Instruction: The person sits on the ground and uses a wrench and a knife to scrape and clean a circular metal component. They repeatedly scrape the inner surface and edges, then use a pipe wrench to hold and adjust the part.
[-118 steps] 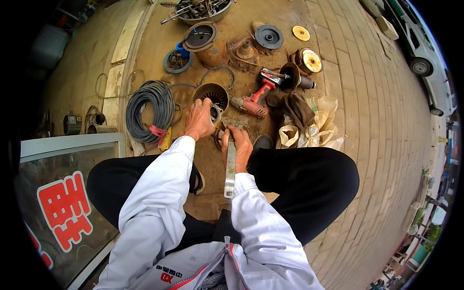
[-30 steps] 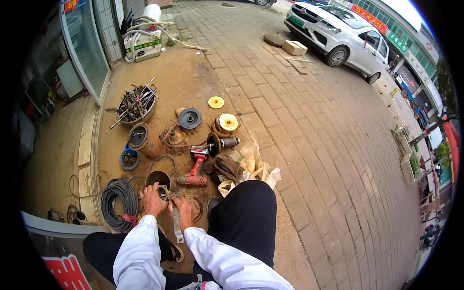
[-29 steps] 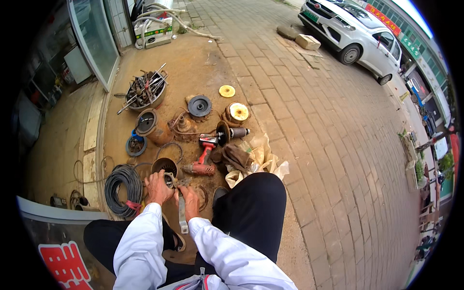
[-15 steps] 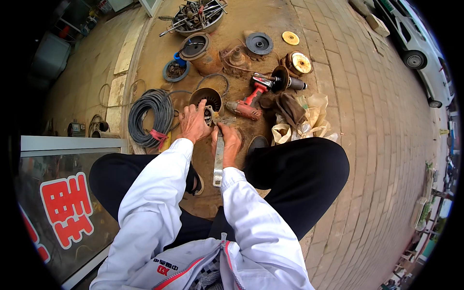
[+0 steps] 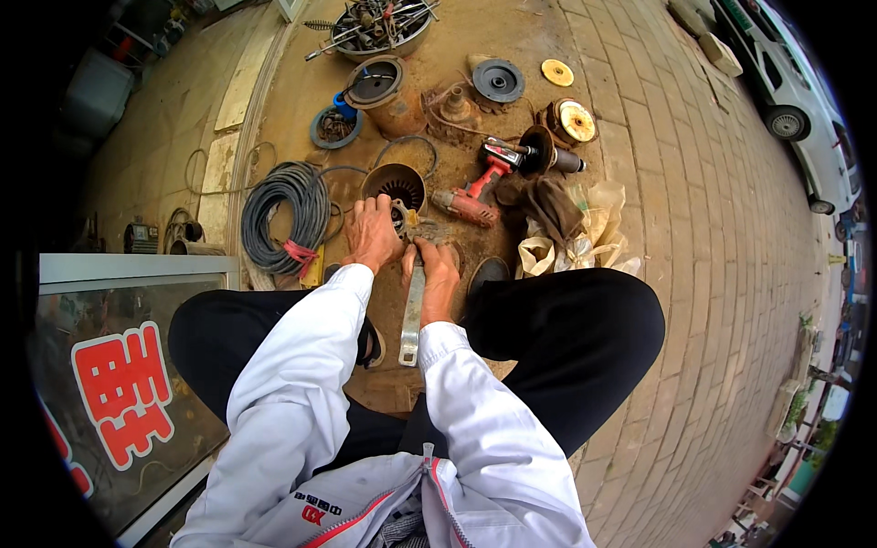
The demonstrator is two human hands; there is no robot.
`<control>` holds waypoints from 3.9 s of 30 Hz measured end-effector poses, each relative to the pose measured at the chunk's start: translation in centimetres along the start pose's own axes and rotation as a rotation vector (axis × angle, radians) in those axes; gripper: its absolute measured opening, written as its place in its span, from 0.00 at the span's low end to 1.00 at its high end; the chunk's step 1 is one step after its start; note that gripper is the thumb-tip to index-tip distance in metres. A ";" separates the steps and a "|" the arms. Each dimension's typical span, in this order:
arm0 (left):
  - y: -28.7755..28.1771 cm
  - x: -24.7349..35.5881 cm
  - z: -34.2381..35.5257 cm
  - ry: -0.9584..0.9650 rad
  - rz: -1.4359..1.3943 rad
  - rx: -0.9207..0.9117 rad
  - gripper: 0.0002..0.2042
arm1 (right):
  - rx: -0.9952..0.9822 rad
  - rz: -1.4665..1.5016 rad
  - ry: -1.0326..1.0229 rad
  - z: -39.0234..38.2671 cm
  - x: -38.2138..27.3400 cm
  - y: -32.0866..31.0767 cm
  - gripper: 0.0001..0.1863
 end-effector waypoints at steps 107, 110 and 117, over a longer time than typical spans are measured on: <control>-0.6 -0.1 0.5 -0.079 -0.267 -0.032 0.33 | -0.061 0.486 0.573 6.7 6.4 2.5 0.13; -0.6 -0.2 0.5 -0.087 -0.264 -0.037 0.33 | -0.033 0.433 0.539 7.8 5.0 1.8 0.12; 0.8 0.1 1.2 -0.031 -0.302 0.003 0.31 | -0.639 -0.162 0.073 14.8 -7.6 -3.5 0.11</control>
Point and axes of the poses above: each hand's wrist, its own z-axis towards the middle knuckle, its own y-axis out of the palm, x = y × z, the point moved 6 cm from there along z, towards the middle knuckle, and after that the axes turned 11 degrees about -x, right-handed, at the moved point
